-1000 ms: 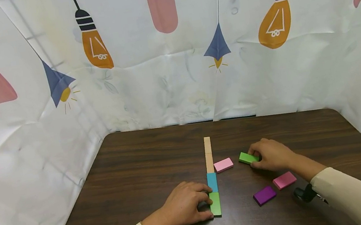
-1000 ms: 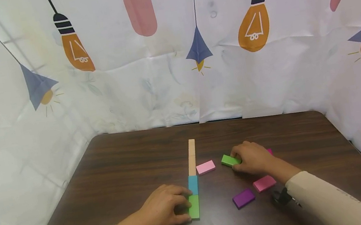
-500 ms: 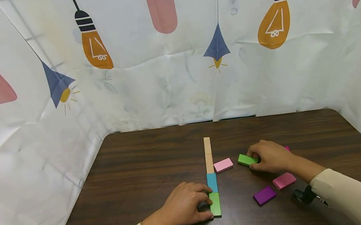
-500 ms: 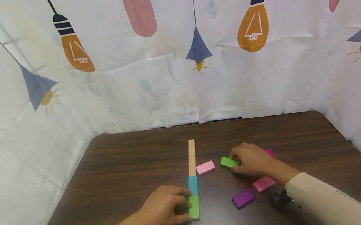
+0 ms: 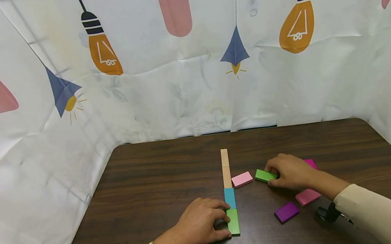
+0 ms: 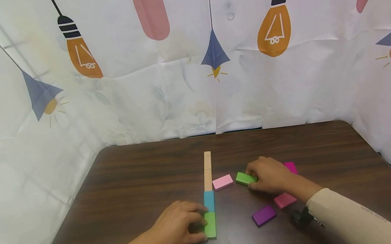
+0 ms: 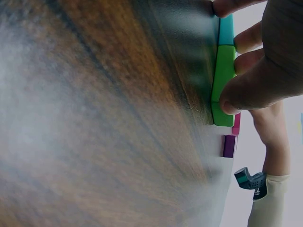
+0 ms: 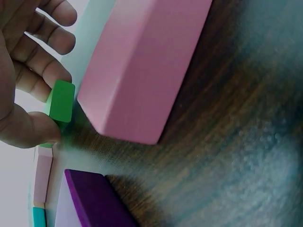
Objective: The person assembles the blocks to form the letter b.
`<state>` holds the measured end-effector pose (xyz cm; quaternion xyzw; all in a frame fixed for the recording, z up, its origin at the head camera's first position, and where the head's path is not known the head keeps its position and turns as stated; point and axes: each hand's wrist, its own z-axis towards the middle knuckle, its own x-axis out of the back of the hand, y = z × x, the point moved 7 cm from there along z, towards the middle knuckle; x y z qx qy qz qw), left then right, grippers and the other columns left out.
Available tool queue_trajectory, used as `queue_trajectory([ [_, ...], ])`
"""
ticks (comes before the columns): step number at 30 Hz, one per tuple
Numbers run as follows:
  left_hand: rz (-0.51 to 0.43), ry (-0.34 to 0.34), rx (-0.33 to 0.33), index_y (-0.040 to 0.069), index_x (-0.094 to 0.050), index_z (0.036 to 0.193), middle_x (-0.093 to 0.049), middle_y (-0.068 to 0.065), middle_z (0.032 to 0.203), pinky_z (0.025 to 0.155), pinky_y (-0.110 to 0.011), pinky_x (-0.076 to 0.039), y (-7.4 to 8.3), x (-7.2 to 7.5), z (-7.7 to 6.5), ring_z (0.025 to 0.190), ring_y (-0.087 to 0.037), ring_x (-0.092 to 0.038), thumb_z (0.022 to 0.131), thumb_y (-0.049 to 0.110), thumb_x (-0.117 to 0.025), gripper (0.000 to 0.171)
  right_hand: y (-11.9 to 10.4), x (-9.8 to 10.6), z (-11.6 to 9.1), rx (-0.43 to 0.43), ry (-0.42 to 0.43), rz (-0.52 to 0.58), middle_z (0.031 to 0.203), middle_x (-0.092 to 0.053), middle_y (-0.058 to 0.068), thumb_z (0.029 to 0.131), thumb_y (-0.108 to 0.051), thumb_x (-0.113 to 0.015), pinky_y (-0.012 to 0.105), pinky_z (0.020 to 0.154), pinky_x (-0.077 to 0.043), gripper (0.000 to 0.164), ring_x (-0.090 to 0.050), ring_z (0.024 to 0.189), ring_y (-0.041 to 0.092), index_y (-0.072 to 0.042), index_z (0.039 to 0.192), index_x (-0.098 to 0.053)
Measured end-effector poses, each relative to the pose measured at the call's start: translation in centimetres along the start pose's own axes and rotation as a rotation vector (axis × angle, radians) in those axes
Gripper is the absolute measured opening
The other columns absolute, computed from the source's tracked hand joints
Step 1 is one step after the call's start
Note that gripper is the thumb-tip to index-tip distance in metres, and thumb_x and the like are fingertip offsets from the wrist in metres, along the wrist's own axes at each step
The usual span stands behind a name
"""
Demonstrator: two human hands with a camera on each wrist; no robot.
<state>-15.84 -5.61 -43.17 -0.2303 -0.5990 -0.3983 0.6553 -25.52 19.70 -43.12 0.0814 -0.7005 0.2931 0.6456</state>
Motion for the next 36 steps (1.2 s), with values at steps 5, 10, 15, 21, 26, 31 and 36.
queue_trajectory([
  [5, 0.0, 0.002, 0.0, 0.031, -0.081, 0.1, -0.067, 0.012, 0.123, 0.085, -0.032, -0.05, -0.01, 0.0, -0.02, 0.111, -0.01, -0.064, 0.084, 0.049, -0.081, 0.025, -0.13, -0.18, 0.06, -0.005, -0.005, -0.001, 0.088, -0.06, -0.012, 0.082, -0.032, -0.084, 0.038, 0.075, -0.048, 0.026, -0.054, 0.088, 0.011, -0.021, 0.102, -0.072],
  [10, 0.0, 0.0, 0.0, 0.031, -0.081, 0.1, -0.067, 0.012, 0.123, 0.085, -0.032, -0.05, -0.05, -0.06, -0.03, 0.111, -0.01, -0.064, 0.084, 0.049, -0.081, 0.025, -0.09, -0.38, 0.09, -0.015, -0.011, -0.005, 0.088, -0.059, -0.012, 0.082, -0.032, -0.084, 0.038, 0.076, -0.048, 0.025, -0.053, 0.089, 0.012, -0.021, 0.102, -0.072],
  [15, -0.003, -0.001, -0.001, 0.031, -0.081, 0.1, -0.067, 0.012, 0.123, 0.085, -0.031, -0.05, -0.1, -0.09, -0.01, 0.111, -0.01, -0.064, 0.084, 0.049, -0.081, 0.024, -0.23, -0.45, 0.22, -0.003, -0.004, -0.001, 0.088, -0.058, -0.012, 0.082, -0.032, -0.084, 0.038, 0.075, -0.048, 0.025, -0.053, 0.088, 0.012, -0.021, 0.102, -0.072],
  [21, -0.003, -0.003, -0.002, 0.031, -0.08, 0.1, -0.067, 0.011, 0.123, 0.085, -0.031, -0.05, -0.11, -0.06, -0.04, 0.111, -0.01, -0.063, 0.085, 0.049, -0.08, 0.024, -0.33, -0.59, 0.3, -0.001, -0.011, -0.007, 0.088, -0.058, -0.012, 0.082, -0.032, -0.084, 0.036, 0.074, -0.047, 0.025, -0.052, 0.087, 0.011, -0.021, 0.101, -0.072],
  [26, 0.001, 0.002, -0.005, 0.031, -0.08, 0.1, -0.067, 0.011, 0.123, 0.085, -0.031, -0.05, -0.04, 0.0, -0.04, 0.111, -0.01, -0.064, 0.084, 0.049, -0.081, 0.024, -0.46, -0.55, 0.28, 0.008, -0.012, -0.006, 0.088, -0.058, -0.012, 0.082, -0.032, -0.084, 0.036, 0.074, -0.046, 0.026, -0.051, 0.086, 0.01, -0.021, 0.102, -0.072],
  [31, 0.007, 0.01, -0.005, 0.031, -0.081, 0.099, -0.068, 0.012, 0.122, 0.084, -0.031, -0.05, 0.0, 0.01, -0.04, 0.111, -0.01, -0.064, 0.083, 0.049, -0.081, 0.024, -0.46, -0.54, 0.25, -0.006, -0.015, -0.003, 0.089, -0.058, -0.012, 0.082, -0.033, -0.084, 0.036, 0.074, -0.047, 0.026, -0.052, 0.087, 0.01, -0.021, 0.102, -0.072],
  [36, 0.007, 0.012, -0.007, 0.031, -0.081, 0.099, -0.067, 0.012, 0.122, 0.084, -0.031, -0.05, -0.02, -0.03, -0.06, 0.111, -0.01, -0.064, 0.083, 0.049, -0.081, 0.024, -0.54, -0.53, 0.24, -0.008, -0.018, -0.001, 0.089, -0.058, -0.011, 0.082, -0.033, -0.084, 0.037, 0.075, -0.048, 0.026, -0.053, 0.087, 0.011, -0.021, 0.102, -0.072],
])
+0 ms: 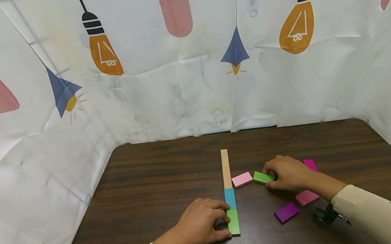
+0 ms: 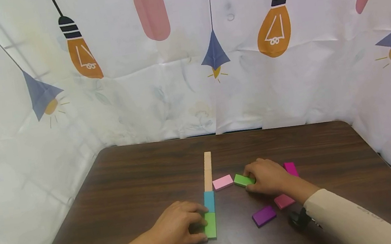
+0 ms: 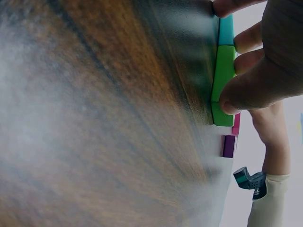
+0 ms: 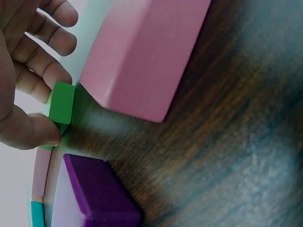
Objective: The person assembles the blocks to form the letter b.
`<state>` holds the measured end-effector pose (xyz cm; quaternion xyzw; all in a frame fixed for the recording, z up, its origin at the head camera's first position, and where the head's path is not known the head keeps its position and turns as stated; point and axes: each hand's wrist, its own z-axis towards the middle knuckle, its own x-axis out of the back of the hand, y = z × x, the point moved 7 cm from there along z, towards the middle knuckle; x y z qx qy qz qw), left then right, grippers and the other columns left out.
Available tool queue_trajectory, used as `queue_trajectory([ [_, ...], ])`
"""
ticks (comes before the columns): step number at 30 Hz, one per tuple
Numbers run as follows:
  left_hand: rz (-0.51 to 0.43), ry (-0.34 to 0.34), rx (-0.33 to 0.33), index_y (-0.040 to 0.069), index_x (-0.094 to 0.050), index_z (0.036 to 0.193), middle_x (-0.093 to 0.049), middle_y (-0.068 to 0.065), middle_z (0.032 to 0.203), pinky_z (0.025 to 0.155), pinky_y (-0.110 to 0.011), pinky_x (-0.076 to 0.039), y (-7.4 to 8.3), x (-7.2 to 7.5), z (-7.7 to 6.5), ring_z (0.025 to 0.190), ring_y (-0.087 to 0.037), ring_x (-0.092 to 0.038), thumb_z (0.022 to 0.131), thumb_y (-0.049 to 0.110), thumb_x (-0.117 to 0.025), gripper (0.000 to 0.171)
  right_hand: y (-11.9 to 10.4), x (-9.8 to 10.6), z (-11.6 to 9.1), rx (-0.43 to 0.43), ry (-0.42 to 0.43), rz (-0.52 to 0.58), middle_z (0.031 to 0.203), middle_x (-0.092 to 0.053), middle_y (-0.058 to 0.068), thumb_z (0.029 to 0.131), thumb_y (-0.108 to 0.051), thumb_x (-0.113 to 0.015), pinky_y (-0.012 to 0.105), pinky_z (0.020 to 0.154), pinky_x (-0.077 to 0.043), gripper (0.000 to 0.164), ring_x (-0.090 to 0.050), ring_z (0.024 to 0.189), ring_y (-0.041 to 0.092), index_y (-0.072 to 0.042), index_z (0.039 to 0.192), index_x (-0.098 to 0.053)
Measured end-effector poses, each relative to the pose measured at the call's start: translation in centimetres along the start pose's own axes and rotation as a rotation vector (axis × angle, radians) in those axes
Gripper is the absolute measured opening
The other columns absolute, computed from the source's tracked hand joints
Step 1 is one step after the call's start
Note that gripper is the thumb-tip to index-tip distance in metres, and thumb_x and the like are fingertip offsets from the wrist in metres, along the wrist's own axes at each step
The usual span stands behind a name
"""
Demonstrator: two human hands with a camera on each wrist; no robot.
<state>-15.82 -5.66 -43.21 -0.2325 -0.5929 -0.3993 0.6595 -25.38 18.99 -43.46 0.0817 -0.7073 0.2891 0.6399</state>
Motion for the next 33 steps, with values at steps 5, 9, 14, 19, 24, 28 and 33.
queue_trajectory([
  [5, -0.002, -0.004, 0.002, 0.031, -0.081, 0.099, -0.067, 0.012, 0.123, 0.085, -0.032, -0.05, 0.0, -0.1, 0.0, 0.111, -0.01, -0.064, 0.083, 0.049, -0.081, 0.024, 0.0, -0.1, 0.0, -0.001, -0.009, 0.01, 0.089, -0.059, -0.011, 0.082, -0.034, -0.084, 0.037, 0.075, -0.048, 0.027, -0.054, 0.088, 0.011, -0.021, 0.103, -0.072],
  [9, -0.001, -0.003, -0.001, 0.031, -0.081, 0.1, -0.067, 0.012, 0.123, 0.085, -0.032, -0.05, 0.0, -0.1, 0.0, 0.112, -0.01, -0.063, 0.084, 0.049, -0.081, 0.024, -0.1, -0.1, -0.1, -0.006, -0.017, 0.015, 0.09, -0.059, -0.01, 0.082, -0.034, -0.084, 0.037, 0.075, -0.048, 0.028, -0.054, 0.088, 0.011, -0.021, 0.104, -0.072],
  [14, -0.005, -0.008, 0.004, 0.031, -0.081, 0.1, -0.067, 0.012, 0.123, 0.086, -0.032, -0.05, 0.0, -0.1, -0.1, 0.112, -0.01, -0.063, 0.084, 0.05, -0.081, 0.024, -0.1, -0.1, -0.2, -0.014, -0.026, 0.018, 0.09, -0.059, -0.01, 0.083, -0.036, -0.083, 0.038, 0.076, -0.048, 0.03, -0.054, 0.089, 0.011, -0.021, 0.106, -0.072],
  [19, -0.003, -0.006, 0.001, 0.031, -0.08, 0.099, -0.067, 0.013, 0.123, 0.084, -0.03, -0.049, 0.0, -0.1, 0.0, 0.111, -0.01, -0.063, 0.084, 0.05, -0.081, 0.024, 0.2, 0.4, -0.3, -0.03, -0.017, 0.022, 0.092, -0.062, -0.01, 0.084, -0.041, -0.082, 0.04, 0.078, -0.05, 0.038, -0.057, 0.092, 0.014, -0.019, 0.113, -0.072],
  [24, -0.005, -0.017, 0.0, 0.032, -0.08, 0.1, -0.067, 0.013, 0.123, 0.084, -0.03, -0.049, -0.1, -0.1, 0.1, 0.111, -0.009, -0.063, 0.084, 0.05, -0.08, 0.024, 0.8, 1.2, -0.5, -0.043, -0.006, 0.019, 0.097, -0.067, -0.009, 0.086, -0.045, -0.08, 0.045, 0.081, -0.052, 0.043, -0.061, 0.098, 0.019, -0.016, 0.117, -0.071],
  [28, -0.013, -0.033, 0.008, 0.032, -0.08, 0.1, -0.067, 0.013, 0.124, 0.086, -0.031, -0.049, -0.2, -0.1, 0.1, 0.112, -0.01, -0.063, 0.085, 0.05, -0.08, 0.024, 1.2, 1.8, -0.9, -0.063, -0.011, 0.026, 0.1, -0.067, -0.006, 0.086, -0.046, -0.079, 0.046, 0.081, -0.053, 0.046, -0.061, 0.1, 0.02, -0.015, 0.12, -0.07],
  [33, -0.013, -0.038, 0.008, 0.031, -0.08, 0.101, -0.067, 0.012, 0.124, 0.087, -0.032, -0.05, -0.2, -0.1, 0.2, 0.112, -0.01, -0.063, 0.085, 0.05, -0.079, 0.024, 1.8, 2.6, -1.6, -0.085, -0.004, 0.044, 0.105, -0.067, -0.004, 0.088, -0.044, -0.079, 0.049, 0.085, -0.052, 0.047, -0.062, 0.106, 0.025, -0.014, 0.123, -0.069],
])
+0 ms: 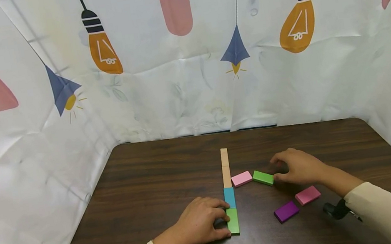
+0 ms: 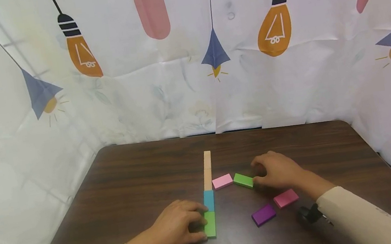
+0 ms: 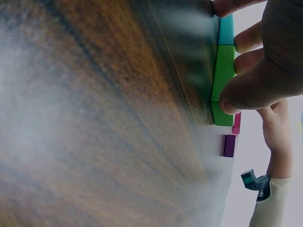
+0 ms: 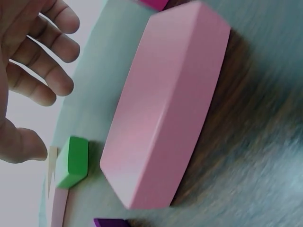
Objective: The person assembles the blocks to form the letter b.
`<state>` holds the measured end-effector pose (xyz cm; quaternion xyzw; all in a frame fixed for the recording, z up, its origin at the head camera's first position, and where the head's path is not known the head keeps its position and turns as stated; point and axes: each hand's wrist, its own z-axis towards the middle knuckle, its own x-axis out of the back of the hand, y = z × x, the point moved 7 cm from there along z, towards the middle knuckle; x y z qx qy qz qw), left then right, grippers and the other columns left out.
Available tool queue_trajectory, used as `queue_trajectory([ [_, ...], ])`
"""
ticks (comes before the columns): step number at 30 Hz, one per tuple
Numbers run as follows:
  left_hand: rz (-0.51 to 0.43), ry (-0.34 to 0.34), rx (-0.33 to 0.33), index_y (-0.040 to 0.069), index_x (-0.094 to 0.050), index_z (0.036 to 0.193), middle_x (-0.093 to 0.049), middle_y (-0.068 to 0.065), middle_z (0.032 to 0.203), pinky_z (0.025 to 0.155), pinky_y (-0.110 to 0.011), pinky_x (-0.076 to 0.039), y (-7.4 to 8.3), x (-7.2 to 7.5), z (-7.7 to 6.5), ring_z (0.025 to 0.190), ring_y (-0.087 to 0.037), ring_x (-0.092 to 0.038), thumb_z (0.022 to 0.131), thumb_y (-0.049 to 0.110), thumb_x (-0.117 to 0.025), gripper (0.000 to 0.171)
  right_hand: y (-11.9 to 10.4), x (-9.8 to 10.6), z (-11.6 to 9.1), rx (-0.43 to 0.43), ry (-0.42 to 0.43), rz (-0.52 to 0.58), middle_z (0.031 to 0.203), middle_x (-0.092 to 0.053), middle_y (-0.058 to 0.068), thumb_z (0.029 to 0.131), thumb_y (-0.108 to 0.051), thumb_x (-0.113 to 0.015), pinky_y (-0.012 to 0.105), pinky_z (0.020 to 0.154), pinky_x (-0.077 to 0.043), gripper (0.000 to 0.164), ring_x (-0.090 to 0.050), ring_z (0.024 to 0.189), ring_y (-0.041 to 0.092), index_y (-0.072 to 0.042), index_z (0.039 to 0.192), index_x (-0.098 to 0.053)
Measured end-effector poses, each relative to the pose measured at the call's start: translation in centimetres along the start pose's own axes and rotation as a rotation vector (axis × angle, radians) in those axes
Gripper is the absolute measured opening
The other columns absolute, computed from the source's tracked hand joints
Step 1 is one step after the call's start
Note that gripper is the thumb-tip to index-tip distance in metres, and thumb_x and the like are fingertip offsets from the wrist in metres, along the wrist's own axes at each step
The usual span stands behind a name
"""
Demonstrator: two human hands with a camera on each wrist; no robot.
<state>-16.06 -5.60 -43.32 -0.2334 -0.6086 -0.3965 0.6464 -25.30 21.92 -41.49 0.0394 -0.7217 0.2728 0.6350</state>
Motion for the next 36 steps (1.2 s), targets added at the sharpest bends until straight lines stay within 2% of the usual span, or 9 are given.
queue_trajectory([
  [6, 0.002, 0.001, 0.001, 0.031, -0.08, 0.101, -0.067, 0.012, 0.124, 0.087, -0.032, -0.049, 0.0, 0.0, 0.0, 0.113, -0.01, -0.063, 0.085, 0.05, -0.079, 0.025, 1.2, 0.6, -0.8, -0.005, 0.022, 0.01, 0.113, -0.068, 0.0, 0.09, -0.043, -0.077, 0.052, 0.088, -0.051, 0.049, -0.06, 0.112, 0.029, -0.011, 0.126, -0.068],
  [13, 0.005, 0.006, 0.0, 0.031, -0.08, 0.1, -0.067, 0.012, 0.124, 0.087, -0.032, -0.049, 0.1, 0.2, -0.1, 0.112, -0.01, -0.063, 0.085, 0.05, -0.08, 0.025, 2.8, 1.2, -1.9, -0.006, 0.055, 0.014, 0.12, -0.068, 0.006, 0.09, -0.041, -0.078, 0.052, 0.084, -0.052, 0.051, -0.06, 0.11, 0.032, -0.008, 0.127, -0.067],
  [22, 0.004, 0.013, -0.001, 0.031, -0.08, 0.1, -0.067, 0.012, 0.124, 0.085, -0.031, -0.049, 0.2, 0.3, -0.1, 0.111, -0.01, -0.063, 0.084, 0.049, -0.08, 0.024, 5.0, 1.7, -3.3, -0.018, 0.086, 0.04, 0.124, -0.068, 0.01, 0.089, -0.038, -0.08, 0.06, 0.094, -0.047, 0.053, -0.054, 0.122, 0.042, -0.004, 0.128, -0.066],
  [36, 0.005, 0.015, -0.002, 0.03, -0.08, 0.1, -0.067, 0.011, 0.124, 0.086, -0.031, -0.05, 0.2, 0.3, -0.1, 0.111, -0.01, -0.063, 0.084, 0.05, -0.08, 0.025, 7.7, 2.2, -5.3, -0.06, 0.094, 0.081, 0.132, -0.061, 0.022, 0.086, -0.037, -0.083, 0.067, 0.096, -0.043, 0.059, -0.048, 0.125, 0.047, -0.003, 0.131, -0.065],
])
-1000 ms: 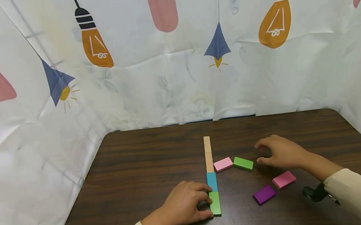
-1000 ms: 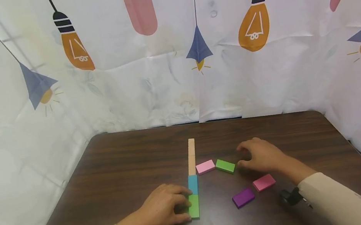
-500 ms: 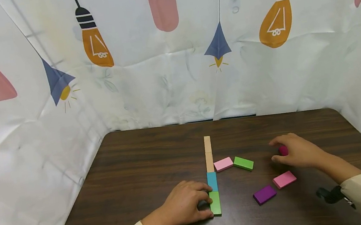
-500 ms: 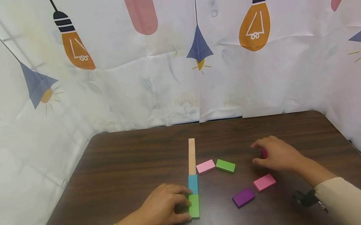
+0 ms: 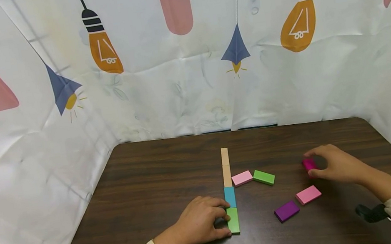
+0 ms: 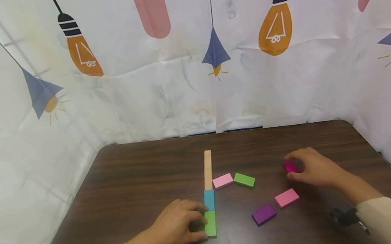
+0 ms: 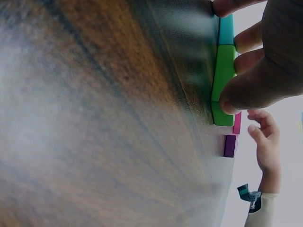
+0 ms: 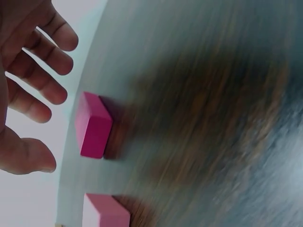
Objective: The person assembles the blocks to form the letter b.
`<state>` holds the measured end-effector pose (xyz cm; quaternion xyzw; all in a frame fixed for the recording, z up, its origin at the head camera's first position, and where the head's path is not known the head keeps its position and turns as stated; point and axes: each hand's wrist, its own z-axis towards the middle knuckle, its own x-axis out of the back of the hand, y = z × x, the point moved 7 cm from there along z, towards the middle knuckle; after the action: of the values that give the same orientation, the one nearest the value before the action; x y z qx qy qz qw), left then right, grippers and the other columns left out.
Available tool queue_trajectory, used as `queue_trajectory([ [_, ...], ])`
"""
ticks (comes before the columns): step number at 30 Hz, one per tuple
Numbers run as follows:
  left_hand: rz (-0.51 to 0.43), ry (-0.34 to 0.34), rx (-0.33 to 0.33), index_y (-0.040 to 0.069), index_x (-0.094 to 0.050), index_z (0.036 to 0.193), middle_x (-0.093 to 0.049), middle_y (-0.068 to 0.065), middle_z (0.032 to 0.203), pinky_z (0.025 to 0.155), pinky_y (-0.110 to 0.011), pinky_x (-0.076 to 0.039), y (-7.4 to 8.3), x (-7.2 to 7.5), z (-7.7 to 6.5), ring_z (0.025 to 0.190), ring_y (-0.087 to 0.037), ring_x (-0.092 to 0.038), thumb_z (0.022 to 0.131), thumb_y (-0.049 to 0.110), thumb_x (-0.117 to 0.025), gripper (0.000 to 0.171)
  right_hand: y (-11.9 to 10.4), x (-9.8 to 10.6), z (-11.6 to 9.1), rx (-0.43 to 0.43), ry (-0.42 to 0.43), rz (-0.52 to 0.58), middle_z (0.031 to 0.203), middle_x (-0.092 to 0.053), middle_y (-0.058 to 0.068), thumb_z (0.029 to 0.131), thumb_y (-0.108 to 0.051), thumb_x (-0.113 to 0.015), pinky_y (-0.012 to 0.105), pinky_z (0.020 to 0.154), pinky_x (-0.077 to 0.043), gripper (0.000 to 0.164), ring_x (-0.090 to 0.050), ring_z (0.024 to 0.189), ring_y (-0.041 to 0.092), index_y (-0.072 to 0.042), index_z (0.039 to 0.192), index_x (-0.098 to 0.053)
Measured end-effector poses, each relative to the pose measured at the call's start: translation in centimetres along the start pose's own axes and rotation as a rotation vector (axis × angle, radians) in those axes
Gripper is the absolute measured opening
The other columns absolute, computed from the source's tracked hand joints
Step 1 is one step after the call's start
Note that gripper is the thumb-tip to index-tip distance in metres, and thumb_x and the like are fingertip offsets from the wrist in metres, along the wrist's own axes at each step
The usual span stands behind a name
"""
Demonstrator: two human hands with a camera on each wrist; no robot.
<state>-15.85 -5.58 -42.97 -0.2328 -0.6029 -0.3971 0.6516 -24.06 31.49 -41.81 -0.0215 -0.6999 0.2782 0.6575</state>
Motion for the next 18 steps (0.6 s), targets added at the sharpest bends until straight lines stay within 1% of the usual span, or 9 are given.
queue_trajectory([
  [7, 0.001, 0.001, 0.0, 0.03, -0.08, 0.1, -0.067, 0.012, 0.124, 0.085, -0.031, -0.049, 0.0, -0.1, 0.0, 0.111, -0.01, -0.063, 0.084, 0.049, -0.08, 0.025, 1.2, -0.2, -0.5, 0.017, 0.009, -0.001, 0.13, -0.062, 0.021, 0.084, -0.032, -0.084, 0.067, 0.096, -0.042, 0.058, -0.049, 0.124, 0.048, -0.003, 0.131, -0.065],
  [14, 0.0, 0.003, -0.002, 0.031, -0.08, 0.1, -0.067, 0.012, 0.123, 0.085, -0.031, -0.049, -0.1, -0.1, 0.0, 0.111, -0.01, -0.063, 0.084, 0.049, -0.08, 0.024, 2.1, -0.6, -0.7, 0.004, -0.001, -0.003, 0.133, -0.061, 0.022, 0.084, -0.037, -0.085, 0.07, 0.096, -0.04, 0.061, -0.047, 0.125, 0.05, -0.005, 0.132, -0.064],
  [18, -0.004, 0.001, -0.002, 0.031, -0.08, 0.1, -0.067, 0.012, 0.123, 0.085, -0.031, -0.049, -0.1, -0.1, 0.0, 0.111, -0.009, -0.063, 0.085, 0.049, -0.08, 0.024, 2.2, -0.7, -0.7, 0.008, -0.001, 0.001, 0.133, -0.061, 0.022, 0.084, -0.036, -0.085, 0.069, 0.096, -0.04, 0.061, -0.048, 0.125, 0.05, -0.005, 0.132, -0.063],
])
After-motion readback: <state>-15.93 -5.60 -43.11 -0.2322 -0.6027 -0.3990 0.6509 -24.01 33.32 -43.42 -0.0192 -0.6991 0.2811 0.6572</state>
